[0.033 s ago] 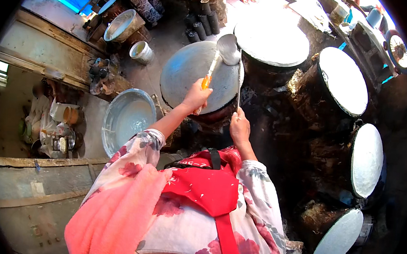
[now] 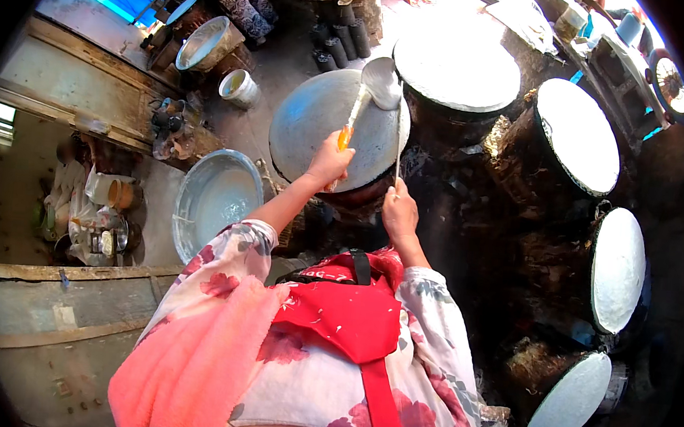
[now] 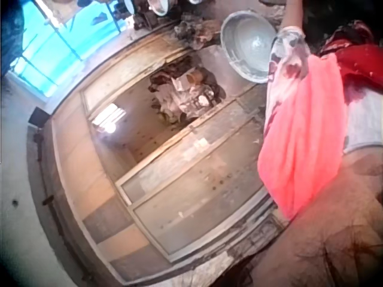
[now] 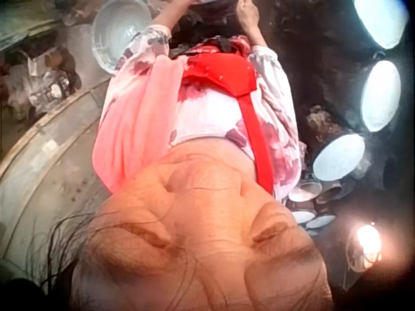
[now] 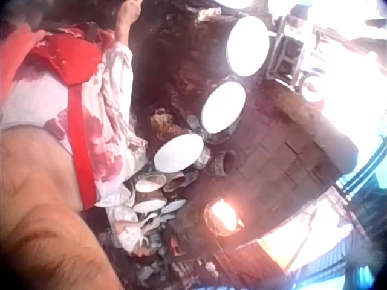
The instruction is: The person scoops a white liquid batter from a large bucket and pours it onto several hot, round metal pans. Using a long wooden stick, they spread the batter into thin, circular layers. The person then uses a metal spatula to lift and remove the cooked white cakes from the pans.
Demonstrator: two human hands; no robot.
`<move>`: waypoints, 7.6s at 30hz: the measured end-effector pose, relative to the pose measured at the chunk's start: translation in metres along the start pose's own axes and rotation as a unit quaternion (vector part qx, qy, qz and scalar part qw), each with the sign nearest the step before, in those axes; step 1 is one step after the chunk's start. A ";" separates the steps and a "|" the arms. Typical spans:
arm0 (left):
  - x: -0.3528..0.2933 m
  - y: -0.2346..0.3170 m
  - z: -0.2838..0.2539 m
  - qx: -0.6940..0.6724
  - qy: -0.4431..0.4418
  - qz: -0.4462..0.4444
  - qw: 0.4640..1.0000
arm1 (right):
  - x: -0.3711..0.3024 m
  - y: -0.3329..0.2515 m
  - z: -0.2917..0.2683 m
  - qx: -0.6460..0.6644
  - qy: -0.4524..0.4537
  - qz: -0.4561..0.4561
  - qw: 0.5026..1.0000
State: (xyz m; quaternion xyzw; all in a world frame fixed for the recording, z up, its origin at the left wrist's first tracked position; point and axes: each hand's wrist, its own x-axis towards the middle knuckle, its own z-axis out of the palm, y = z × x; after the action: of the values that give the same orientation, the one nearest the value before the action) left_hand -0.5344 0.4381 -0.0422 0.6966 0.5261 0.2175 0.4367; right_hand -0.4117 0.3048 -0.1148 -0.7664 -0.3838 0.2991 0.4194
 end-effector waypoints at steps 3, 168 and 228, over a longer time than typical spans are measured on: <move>0.023 -0.023 0.000 0.111 0.074 0.049 0.990 | 0.022 -0.037 0.019 -0.123 -0.027 -0.025 0.992; -0.278 -0.131 -0.201 -0.363 0.029 -0.123 0.923 | -0.139 0.017 0.053 0.039 -0.076 0.034 0.996; -0.188 0.017 -0.072 -0.499 0.042 -0.178 0.847 | 0.079 0.002 -0.051 -0.321 -0.192 -0.287 0.882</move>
State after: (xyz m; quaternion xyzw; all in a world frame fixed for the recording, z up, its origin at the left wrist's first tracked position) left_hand -0.6463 0.2905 0.0393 0.2692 0.4790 0.3981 0.7346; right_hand -0.3299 0.3495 -0.1032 -0.6432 -0.7347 0.1674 0.1357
